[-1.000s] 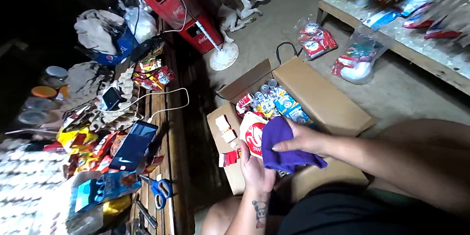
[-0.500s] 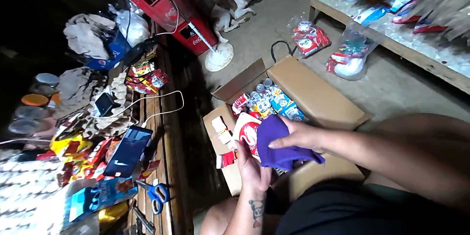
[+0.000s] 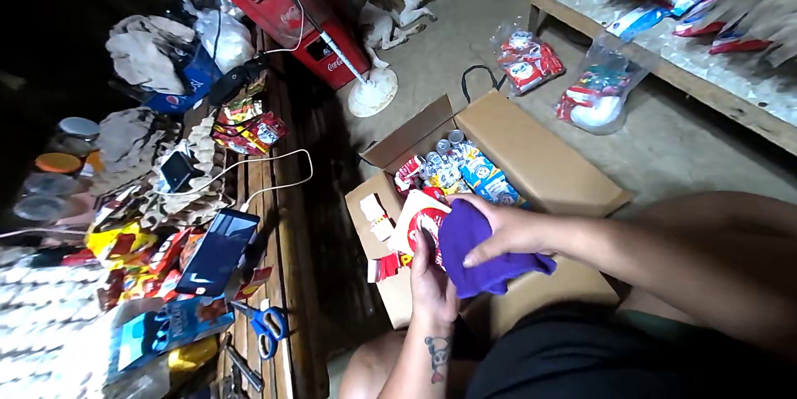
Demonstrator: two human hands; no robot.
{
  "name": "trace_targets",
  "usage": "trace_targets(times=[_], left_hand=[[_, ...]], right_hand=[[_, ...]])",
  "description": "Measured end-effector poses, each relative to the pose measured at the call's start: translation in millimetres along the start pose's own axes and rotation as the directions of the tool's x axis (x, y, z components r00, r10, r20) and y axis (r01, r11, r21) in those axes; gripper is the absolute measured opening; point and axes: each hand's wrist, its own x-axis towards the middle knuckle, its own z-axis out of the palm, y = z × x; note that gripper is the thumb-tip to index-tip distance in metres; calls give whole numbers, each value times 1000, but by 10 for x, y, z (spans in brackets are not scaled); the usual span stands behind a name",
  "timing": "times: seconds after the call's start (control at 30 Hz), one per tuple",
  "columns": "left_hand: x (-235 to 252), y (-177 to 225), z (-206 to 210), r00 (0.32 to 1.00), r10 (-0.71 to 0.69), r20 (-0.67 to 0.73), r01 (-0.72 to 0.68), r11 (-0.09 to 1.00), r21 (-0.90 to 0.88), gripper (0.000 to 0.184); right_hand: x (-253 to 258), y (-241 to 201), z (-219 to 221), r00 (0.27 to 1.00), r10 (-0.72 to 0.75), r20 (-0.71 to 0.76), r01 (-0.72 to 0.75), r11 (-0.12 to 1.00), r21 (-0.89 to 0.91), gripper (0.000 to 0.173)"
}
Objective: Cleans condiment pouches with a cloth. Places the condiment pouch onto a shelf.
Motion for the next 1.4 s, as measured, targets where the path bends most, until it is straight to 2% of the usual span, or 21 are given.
trace_targets(times=[0.07,0.17,0.27,0.37,0.47,0.5,0.6,0.67,0.73,0.8,0.87,0.93,1.0,1.1,1.17,1.23,1.3,1.37,1.4], left_hand=[[0,-13,10,1000,-8,10,8,1000,-2,37],[5,-22,59,1000,4,15,-3,1000,-18,44],[17,-36,62,999,29,17,-28,998,-59,41],[23,-50,49,999,44,-11,-45,997,-64,41],[20,-54,36,998,26,-58,-28,999,-29,41],[21,-61,35,997,24,-72,-26,1000,-16,41],[26,-73,28,999,22,-44,-24,999,-44,44],[19,-62,60,999,21,-44,-24,998,-63,46],[13,-44,66,999,18,-33,-21,997,-76,47],[24,-28,33,999,21,27,-18,994,-110,48],[30,-13,24,998,37,47,-32,993,-117,48],[33,-15,30,998,56,-8,-56,994,-94,45],[34,-19,43,999,50,-15,-51,993,-109,45],[27,-22,60,999,39,21,-36,992,-121,46],[38,-16,25,997,43,57,-35,991,-131,48],[39,-5,11,996,42,73,-31,989,-143,48],[26,-3,36,998,49,42,-43,990,-134,45],[20,-13,52,999,54,-4,-54,994,-92,46],[19,-24,70,997,55,-48,-58,997,-55,46]], right_hand=[[7,13,12,998,-5,-57,4,1000,-8,94],[11,8,29,983,-18,-185,28,998,51,60],[6,9,36,974,-20,-225,44,994,104,48],[-3,45,30,985,-13,-172,48,978,201,53],[-35,11,-64,999,39,18,-41,988,149,87],[-34,7,-80,998,49,36,-53,991,121,89],[-27,6,-61,996,24,-81,-15,994,112,53],[-24,-9,-51,990,20,-136,-6,995,103,44],[-31,-23,-23,986,35,-165,-12,990,139,43],[-40,-4,-2,985,50,-163,-6,966,257,41],[-61,2,-22,997,33,-75,-4,932,364,40],[-62,-7,-65,1000,9,29,-19,934,356,56],[-49,-32,-58,999,40,-8,-36,951,306,63],[-14,-58,-3,984,94,-151,-57,971,231,49],[-9,-55,18,977,101,-188,-57,973,223,46],[-5,-33,39,972,123,-200,-56,948,312,38],[-16,-23,21,982,127,-139,-58,908,414,30],[-30,-11,-35,999,42,-10,-34,920,390,39],[-23,-3,-52,1000,3,29,-12,949,316,55]])
